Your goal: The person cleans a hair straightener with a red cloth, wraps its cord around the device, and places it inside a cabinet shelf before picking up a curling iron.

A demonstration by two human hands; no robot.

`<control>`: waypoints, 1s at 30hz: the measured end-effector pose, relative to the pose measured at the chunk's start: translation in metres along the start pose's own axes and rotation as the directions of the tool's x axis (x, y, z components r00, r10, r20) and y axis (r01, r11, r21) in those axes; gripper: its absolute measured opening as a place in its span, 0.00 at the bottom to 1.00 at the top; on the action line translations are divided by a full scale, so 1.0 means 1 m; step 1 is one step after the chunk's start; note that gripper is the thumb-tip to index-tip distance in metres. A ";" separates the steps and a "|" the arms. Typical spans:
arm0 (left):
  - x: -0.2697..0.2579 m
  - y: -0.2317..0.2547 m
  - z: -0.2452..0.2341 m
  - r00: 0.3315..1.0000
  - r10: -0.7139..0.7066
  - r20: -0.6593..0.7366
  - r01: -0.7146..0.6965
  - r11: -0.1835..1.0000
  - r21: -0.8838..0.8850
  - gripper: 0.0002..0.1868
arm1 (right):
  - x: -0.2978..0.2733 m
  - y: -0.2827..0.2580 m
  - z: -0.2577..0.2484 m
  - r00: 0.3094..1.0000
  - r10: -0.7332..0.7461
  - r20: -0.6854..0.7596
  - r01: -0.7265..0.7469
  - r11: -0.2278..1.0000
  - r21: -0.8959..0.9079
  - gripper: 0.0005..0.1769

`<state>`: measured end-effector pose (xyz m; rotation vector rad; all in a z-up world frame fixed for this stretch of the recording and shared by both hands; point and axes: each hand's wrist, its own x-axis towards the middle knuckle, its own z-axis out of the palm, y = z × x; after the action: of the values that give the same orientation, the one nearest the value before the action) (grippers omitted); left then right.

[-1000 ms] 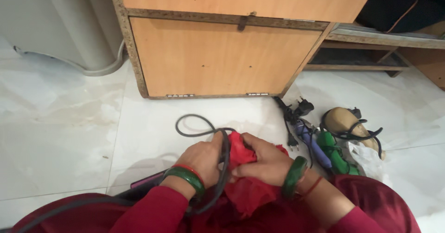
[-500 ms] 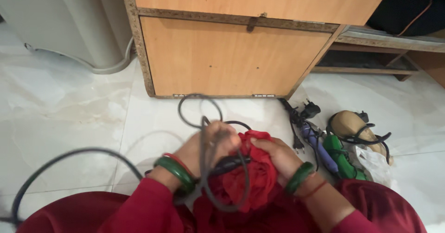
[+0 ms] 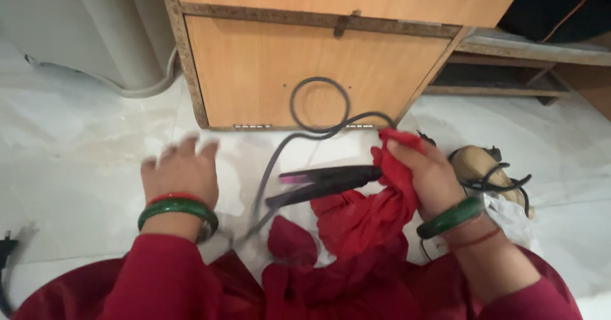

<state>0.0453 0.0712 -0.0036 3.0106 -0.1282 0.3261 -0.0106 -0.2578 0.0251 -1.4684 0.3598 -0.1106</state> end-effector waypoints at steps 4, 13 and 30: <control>-0.009 0.023 -0.026 0.882 0.050 -0.469 -0.366 0.701 -0.612 0.19 | -0.010 -0.019 0.009 1.000 -0.003 0.025 0.002 1.000 0.030 0.19; -0.041 0.099 -0.011 0.881 0.287 -0.375 -0.469 0.434 -0.769 0.22 | -0.038 -0.018 0.077 0.959 -0.085 0.269 0.030 0.979 0.204 0.13; -0.018 0.059 -0.007 0.999 0.043 0.002 0.018 -0.378 -0.926 0.16 | -0.073 -0.027 0.152 0.341 -0.821 0.458 0.884 0.115 -0.453 0.20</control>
<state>0.0209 0.0145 0.0058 1.0704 -0.2626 0.0157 -0.0290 -0.0946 0.0729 -2.2322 -0.7353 -0.9751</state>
